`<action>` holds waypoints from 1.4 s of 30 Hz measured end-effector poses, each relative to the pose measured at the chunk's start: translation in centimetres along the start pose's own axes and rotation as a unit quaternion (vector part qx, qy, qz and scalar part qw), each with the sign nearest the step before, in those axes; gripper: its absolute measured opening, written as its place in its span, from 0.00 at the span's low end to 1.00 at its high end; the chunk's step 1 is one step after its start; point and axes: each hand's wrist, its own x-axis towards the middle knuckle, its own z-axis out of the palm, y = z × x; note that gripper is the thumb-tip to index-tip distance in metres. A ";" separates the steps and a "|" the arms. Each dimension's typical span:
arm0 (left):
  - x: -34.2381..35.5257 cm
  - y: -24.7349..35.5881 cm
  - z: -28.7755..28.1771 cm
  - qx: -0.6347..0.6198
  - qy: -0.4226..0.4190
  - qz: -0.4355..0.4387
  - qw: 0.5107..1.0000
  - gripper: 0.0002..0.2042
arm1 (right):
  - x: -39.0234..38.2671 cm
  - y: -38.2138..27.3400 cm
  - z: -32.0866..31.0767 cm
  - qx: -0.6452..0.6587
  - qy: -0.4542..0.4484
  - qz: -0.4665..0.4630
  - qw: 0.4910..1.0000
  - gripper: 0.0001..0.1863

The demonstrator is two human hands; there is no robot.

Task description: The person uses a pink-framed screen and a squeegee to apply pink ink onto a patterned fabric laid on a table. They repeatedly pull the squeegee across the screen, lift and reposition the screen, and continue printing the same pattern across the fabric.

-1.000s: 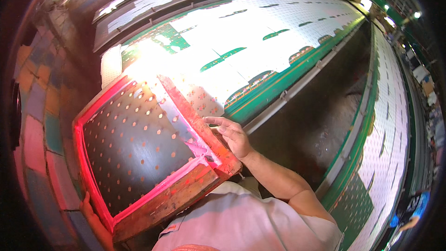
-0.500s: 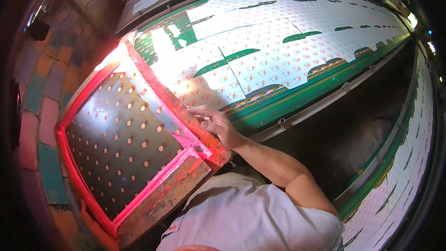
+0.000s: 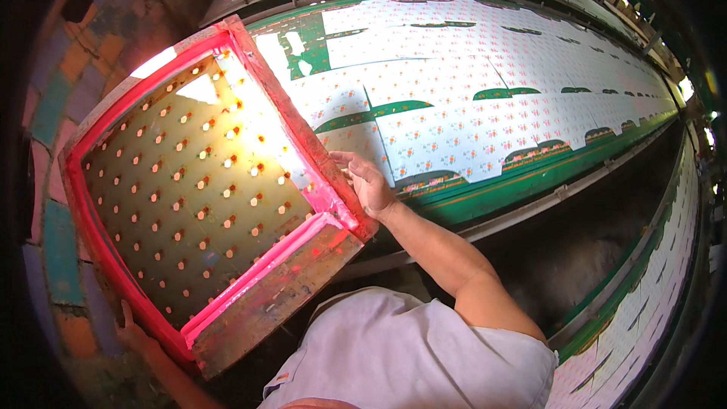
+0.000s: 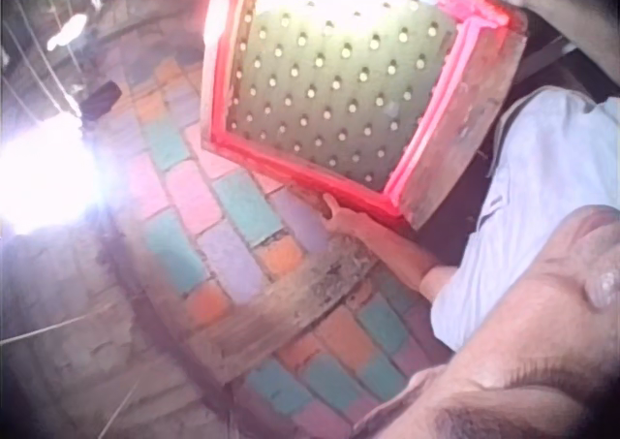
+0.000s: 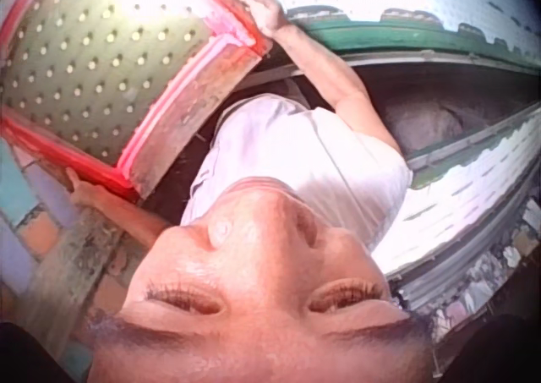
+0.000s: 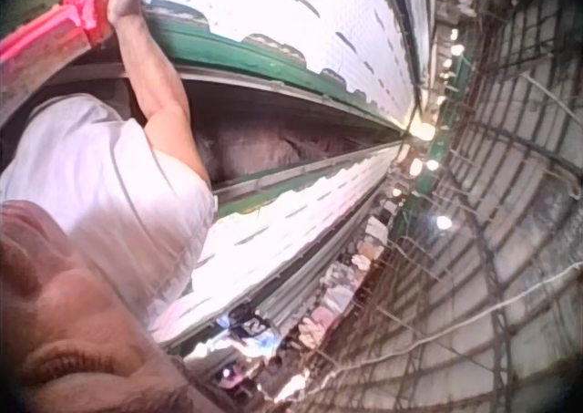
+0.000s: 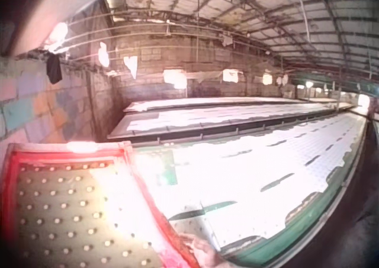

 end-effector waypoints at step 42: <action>-9.9 17.3 0.7 0.235 0.247 0.021 0.940 0.31 | 40.2 -9.8 -30.8 -0.408 0.073 -0.059 0.908 0.42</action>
